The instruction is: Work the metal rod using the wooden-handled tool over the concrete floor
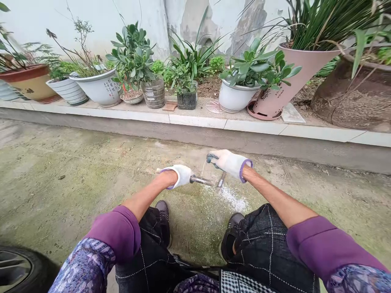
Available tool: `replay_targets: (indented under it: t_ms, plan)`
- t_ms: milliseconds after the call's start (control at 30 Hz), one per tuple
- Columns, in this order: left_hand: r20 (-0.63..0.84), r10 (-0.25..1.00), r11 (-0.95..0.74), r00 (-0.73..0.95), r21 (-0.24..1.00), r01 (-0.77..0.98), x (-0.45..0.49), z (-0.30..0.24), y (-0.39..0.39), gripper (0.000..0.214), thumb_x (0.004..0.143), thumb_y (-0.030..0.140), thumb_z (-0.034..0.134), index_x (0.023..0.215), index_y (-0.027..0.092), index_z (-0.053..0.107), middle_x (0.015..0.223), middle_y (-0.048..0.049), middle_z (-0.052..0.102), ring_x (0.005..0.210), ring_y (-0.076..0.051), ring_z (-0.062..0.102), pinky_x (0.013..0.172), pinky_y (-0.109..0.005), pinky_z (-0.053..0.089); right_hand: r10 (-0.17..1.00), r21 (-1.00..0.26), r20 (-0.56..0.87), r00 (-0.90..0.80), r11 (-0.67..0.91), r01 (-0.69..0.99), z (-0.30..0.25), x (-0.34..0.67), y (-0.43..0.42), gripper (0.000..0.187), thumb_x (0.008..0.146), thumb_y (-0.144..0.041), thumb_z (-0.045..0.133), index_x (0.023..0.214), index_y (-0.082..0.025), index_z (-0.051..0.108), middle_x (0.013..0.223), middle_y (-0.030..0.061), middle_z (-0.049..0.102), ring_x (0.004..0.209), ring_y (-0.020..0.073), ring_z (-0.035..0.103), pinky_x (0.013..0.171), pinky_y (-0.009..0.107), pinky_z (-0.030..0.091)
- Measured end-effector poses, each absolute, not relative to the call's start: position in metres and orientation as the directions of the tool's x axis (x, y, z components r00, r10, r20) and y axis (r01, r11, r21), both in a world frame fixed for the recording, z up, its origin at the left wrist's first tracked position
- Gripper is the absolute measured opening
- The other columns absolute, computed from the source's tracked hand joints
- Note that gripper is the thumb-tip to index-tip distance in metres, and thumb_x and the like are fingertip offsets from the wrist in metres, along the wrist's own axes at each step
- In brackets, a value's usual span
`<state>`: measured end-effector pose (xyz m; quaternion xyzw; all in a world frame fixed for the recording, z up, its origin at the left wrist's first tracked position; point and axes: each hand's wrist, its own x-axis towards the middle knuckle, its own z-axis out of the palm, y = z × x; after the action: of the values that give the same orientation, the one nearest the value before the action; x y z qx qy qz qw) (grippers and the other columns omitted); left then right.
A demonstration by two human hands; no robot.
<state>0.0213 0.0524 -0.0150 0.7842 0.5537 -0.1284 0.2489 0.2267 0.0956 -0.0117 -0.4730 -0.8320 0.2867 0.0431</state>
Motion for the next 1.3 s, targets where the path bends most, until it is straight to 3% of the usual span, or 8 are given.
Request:
replay_targets:
  t_ms: [200, 367, 500, 633, 767, 1000, 1133, 1300]
  plan:
    - [-0.411, 0.869, -0.13, 0.275, 0.346, 0.929, 0.006, 0.004, 0.064, 0.036, 0.085, 0.029, 0.052, 0.115, 0.018, 0.068, 0.071, -0.0028, 0.066, 0.055, -0.012, 0.06, 0.054, -0.021, 0.047, 0.773, -0.487, -0.348, -0.53, 0.335, 0.807, -0.035, 0.228, 0.093, 0.024, 0.086, -0.023, 0.041, 0.09, -0.017, 0.064, 0.069, 0.0005, 0.057, 0.056, 0.011, 0.046, 0.053, 0.023, 0.032]
    - [-0.4, 0.903, -0.139, 0.156, 0.071, 0.988, -0.005, -0.01, 0.079, 0.027, 0.079, 0.024, 0.061, 0.102, 0.016, 0.072, 0.083, -0.0121, 0.071, 0.074, -0.023, 0.068, 0.067, -0.03, 0.052, 0.636, -0.462, -0.285, -0.717, 0.564, 0.684, -0.014, 0.193, 0.059, 0.022, 0.088, -0.027, 0.043, 0.087, -0.02, 0.063, 0.074, 0.001, 0.06, 0.059, 0.0116, 0.046, 0.056, 0.024, 0.03]
    - [-0.453, 0.857, -0.306, 0.245, -0.066, 0.95, 0.017, -0.027, 0.06, 0.022, 0.074, 0.013, 0.063, 0.094, 0.016, 0.073, 0.086, -0.0143, 0.072, 0.08, -0.028, 0.069, 0.075, -0.037, 0.053, 0.698, -0.412, -0.205, -0.687, 0.575, 0.707, -0.007, 0.201, 0.073, 0.023, 0.089, -0.027, 0.043, 0.092, -0.019, 0.065, 0.081, 0.0036, 0.064, 0.066, 0.0135, 0.051, 0.06, 0.025, 0.032]
    - [-0.45, 0.794, -0.42, 0.407, 0.078, 0.904, 0.035, -0.023, 0.046, 0.019, 0.077, 0.018, 0.062, 0.092, 0.017, 0.074, 0.078, -0.0097, 0.071, 0.071, -0.024, 0.067, 0.068, -0.033, 0.053, 0.755, -0.432, -0.299, -0.584, 0.439, 0.788, -0.024, 0.226, 0.099, 0.021, 0.083, -0.022, 0.045, 0.088, -0.017, 0.065, 0.078, 0.0029, 0.063, 0.063, 0.0128, 0.051, 0.057, 0.023, 0.034]
    - [-0.374, 0.845, -0.28, 0.382, 0.3, 0.912, 0.021, -0.008, 0.061, 0.028, 0.085, 0.029, 0.053, 0.105, 0.023, 0.071, 0.076, -0.0029, 0.071, 0.062, -0.017, 0.064, 0.058, -0.025, 0.049, 0.716, -0.449, -0.392, -0.577, 0.398, 0.8, -0.04, 0.23, 0.091, 0.021, 0.083, -0.023, 0.045, 0.087, -0.018, 0.065, 0.069, 0.0009, 0.059, 0.056, 0.0114, 0.048, 0.053, 0.022, 0.032]
    - [-0.544, 0.816, -0.3, 0.195, -0.111, 0.947, 0.013, -0.023, 0.068, 0.017, 0.068, 0.012, 0.068, 0.084, 0.014, 0.074, 0.078, -0.0152, 0.071, 0.073, -0.027, 0.069, 0.069, -0.035, 0.054, 0.613, -0.433, -0.313, -0.725, 0.587, 0.684, -0.018, 0.203, 0.059, 0.023, 0.087, -0.028, 0.044, 0.087, -0.02, 0.065, 0.074, 0.002, 0.063, 0.058, 0.0122, 0.05, 0.055, 0.024, 0.032]
    - [-0.544, 0.753, -0.413, 0.37, 0.048, 0.91, 0.036, -0.022, 0.045, 0.014, 0.07, 0.013, 0.065, 0.081, 0.015, 0.074, 0.072, -0.0101, 0.07, 0.069, -0.024, 0.067, 0.067, -0.032, 0.054, 0.711, -0.49, -0.304, -0.634, 0.454, 0.744, -0.023, 0.218, 0.085, 0.02, 0.084, -0.024, 0.047, 0.085, -0.018, 0.065, 0.073, 0.0019, 0.063, 0.057, 0.0112, 0.049, 0.053, 0.023, 0.034]
    - [-0.382, 0.847, -0.162, 0.371, 0.478, 0.863, 0.024, 0.002, 0.055, 0.032, 0.083, 0.024, 0.052, 0.11, 0.022, 0.07, 0.071, -0.0009, 0.068, 0.058, -0.013, 0.063, 0.055, -0.021, 0.049, 0.756, -0.633, -0.387, -0.528, 0.198, 0.748, -0.038, 0.23, 0.092, 0.022, 0.083, -0.025, 0.046, 0.089, -0.016, 0.065, 0.066, 0.0006, 0.058, 0.052, 0.0099, 0.048, 0.049, 0.021, 0.036]
